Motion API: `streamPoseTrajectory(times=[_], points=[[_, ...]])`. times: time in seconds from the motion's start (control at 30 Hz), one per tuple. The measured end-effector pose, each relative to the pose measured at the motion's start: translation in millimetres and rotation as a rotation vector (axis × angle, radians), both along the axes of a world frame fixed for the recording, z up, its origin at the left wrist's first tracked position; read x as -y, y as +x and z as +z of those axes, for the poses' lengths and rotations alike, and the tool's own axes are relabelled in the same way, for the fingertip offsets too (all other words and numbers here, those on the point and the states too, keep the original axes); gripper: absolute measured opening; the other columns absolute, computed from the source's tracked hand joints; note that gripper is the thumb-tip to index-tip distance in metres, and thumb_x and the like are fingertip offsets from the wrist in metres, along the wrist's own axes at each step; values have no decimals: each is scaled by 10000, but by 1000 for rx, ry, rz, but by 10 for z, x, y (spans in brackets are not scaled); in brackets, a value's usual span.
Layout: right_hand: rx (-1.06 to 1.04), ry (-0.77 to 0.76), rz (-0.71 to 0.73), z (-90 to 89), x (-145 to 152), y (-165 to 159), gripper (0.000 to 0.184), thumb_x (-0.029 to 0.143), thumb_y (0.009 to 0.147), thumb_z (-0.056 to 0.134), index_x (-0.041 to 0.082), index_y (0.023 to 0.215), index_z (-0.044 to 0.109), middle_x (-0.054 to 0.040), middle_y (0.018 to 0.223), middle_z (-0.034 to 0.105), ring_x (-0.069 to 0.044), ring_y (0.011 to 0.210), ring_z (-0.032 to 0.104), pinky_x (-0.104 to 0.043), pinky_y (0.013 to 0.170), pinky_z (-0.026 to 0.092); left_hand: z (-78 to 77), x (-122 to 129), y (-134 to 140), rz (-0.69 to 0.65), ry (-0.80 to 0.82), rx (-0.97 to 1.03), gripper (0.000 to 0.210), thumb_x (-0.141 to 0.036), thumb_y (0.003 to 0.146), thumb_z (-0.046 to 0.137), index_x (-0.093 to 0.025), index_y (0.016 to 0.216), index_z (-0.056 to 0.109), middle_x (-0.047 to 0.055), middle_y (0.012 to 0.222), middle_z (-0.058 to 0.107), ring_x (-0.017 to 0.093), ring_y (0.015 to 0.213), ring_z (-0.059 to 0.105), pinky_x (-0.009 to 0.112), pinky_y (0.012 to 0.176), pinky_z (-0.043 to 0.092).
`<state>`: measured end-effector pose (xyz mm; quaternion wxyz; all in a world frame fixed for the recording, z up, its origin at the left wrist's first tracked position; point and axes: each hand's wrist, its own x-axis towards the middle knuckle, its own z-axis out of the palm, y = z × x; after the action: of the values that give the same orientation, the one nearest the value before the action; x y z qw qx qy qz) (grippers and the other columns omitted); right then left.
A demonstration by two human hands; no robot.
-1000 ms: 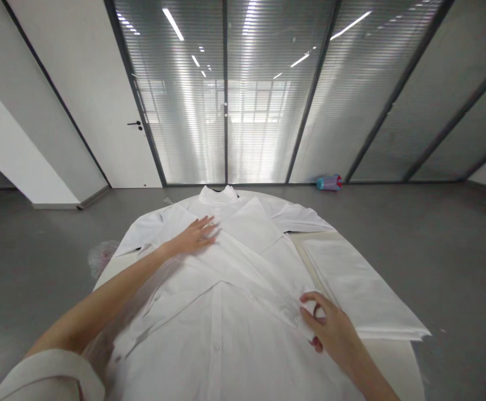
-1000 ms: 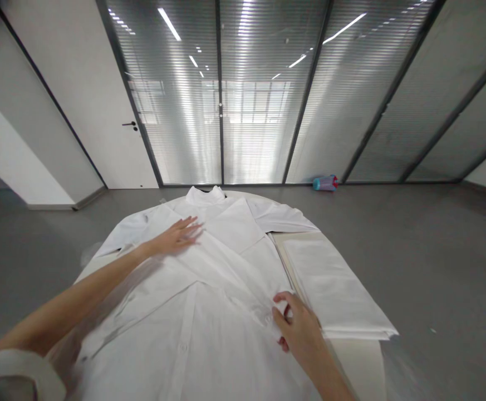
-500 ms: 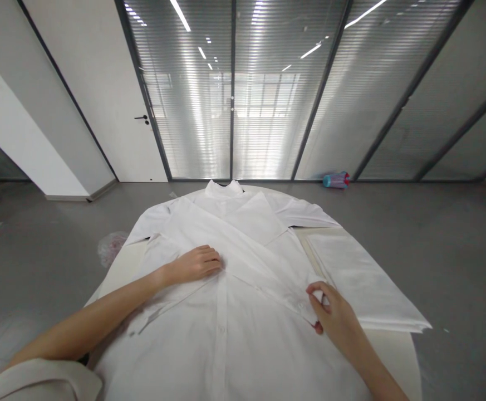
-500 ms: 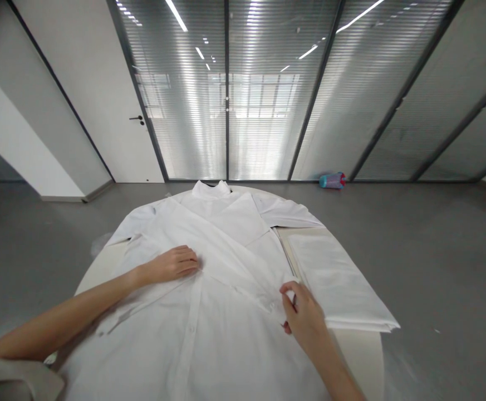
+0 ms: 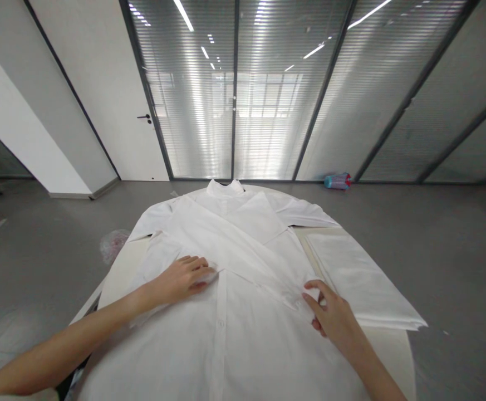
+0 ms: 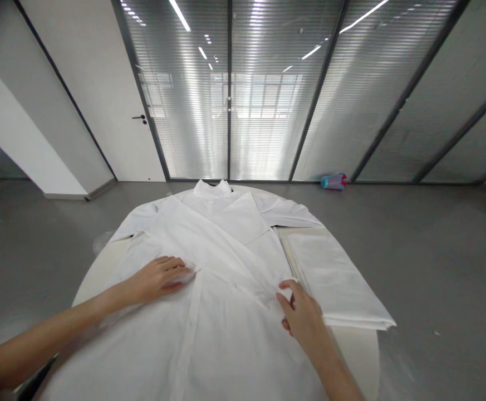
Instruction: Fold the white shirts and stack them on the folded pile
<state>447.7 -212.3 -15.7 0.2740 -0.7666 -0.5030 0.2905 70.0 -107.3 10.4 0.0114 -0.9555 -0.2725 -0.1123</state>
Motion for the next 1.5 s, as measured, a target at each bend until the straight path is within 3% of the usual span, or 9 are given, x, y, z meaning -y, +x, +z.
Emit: streamPoseTrajectory(times=[0.17, 0.43, 0.83, 1.0, 1.13, 1.23, 1.3, 1.37, 1.5], points=[[6, -20, 35, 80, 25, -42, 160, 314, 930, 397, 236, 998, 518, 85, 527, 453, -148, 365, 572, -197, 295, 375, -62, -57, 268, -19, 95, 55, 276, -263, 956, 576, -210, 1227, 578, 86, 1129, 641, 206, 962, 615, 343, 852, 476], [25, -26, 46, 75, 25, -36, 114, 244, 958, 389, 225, 963, 501, 96, 538, 437, -117, 345, 550, -168, 286, 339, -138, -145, 1024, -295, 231, 13, 149, -216, 995, 520, -168, 1095, 621, 72, 965, 660, 196, 879, 615, 321, 771, 439], [-73, -55, 11, 234, 52, -77, 175, 229, 875, 450, 173, 908, 613, 57, 466, 537, -104, 296, 491, -187, 331, 368, -110, -199, 944, -437, 166, 99, 257, -155, 1030, 386, -156, 1008, 642, 99, 969, 678, 192, 846, 601, 329, 746, 462], [248, 20, 145, 242, 107, -14, 211, 300, 907, 495, 199, 836, 666, 2, 572, 626, -154, 496, 617, -245, 506, 447, -15, -175, 953, -466, -13, 57, 237, -281, 1027, 456, -168, 974, 658, 77, 931, 679, 189, 822, 617, 313, 748, 470], [583, 74, 104, 424, 58, -48, 343, 415, 962, 472, 229, 775, 690, -47, 709, 687, -234, 712, 677, -321, 652, 474, 138, -172, 1119, -336, -261, 138, 287, -374, 1018, 477, -171, 932, 661, 52, 897, 664, 153, 791, 643, 267, 731, 503], [651, 256, 196, 503, -96, -161, 386, 375, 1005, 377, 207, 962, 721, -96, 928, 724, -241, 856, 692, -348, 765, 514, 148, -217, 1346, -241, -235, 205, 287, -364, 1013, 480, -165, 1134, 647, 105, 1137, 678, 215, 1066, 649, 329, 924, 509], [665, 405, 325, 418, -207, -242, 445, 377, 1023, 328, 159, 1211, 668, -158, 1239, 665, -274, 1146, 628, -395, 952, 495, 56, -250, 1477, -216, -159, 164, 454, -439, 971, 541, -146, 1317, 563, 158, 1348, 599, 307, 1314, 511, 453, 1100, 401], [685, 448, 443, 228, -275, -291, 567, 461, 1029, 305, 97, 1397, 539, -196, 1472, 491, -305, 1382, 439, -459, 1101, 403, -93, -271, 1558, -201, -111, 89, 653, -521, 943, 547, -115, 1444, 445, 204, 1487, 472, 359, 1434, 358, 539, 1179, 261], [710, 339, 587, -192, -238, -233, 750, 606, 1003, 282, 63, 1510, 388, -204, 1576, 322, -310, 1483, 259, -516, 1180, 295, -343, -286, 1581, -209, -115, -1, 824, -652, 939, 440, -124, 1550, 276, 218, 1595, 276, 338, 1493, 236, 535, 1208, 159]])
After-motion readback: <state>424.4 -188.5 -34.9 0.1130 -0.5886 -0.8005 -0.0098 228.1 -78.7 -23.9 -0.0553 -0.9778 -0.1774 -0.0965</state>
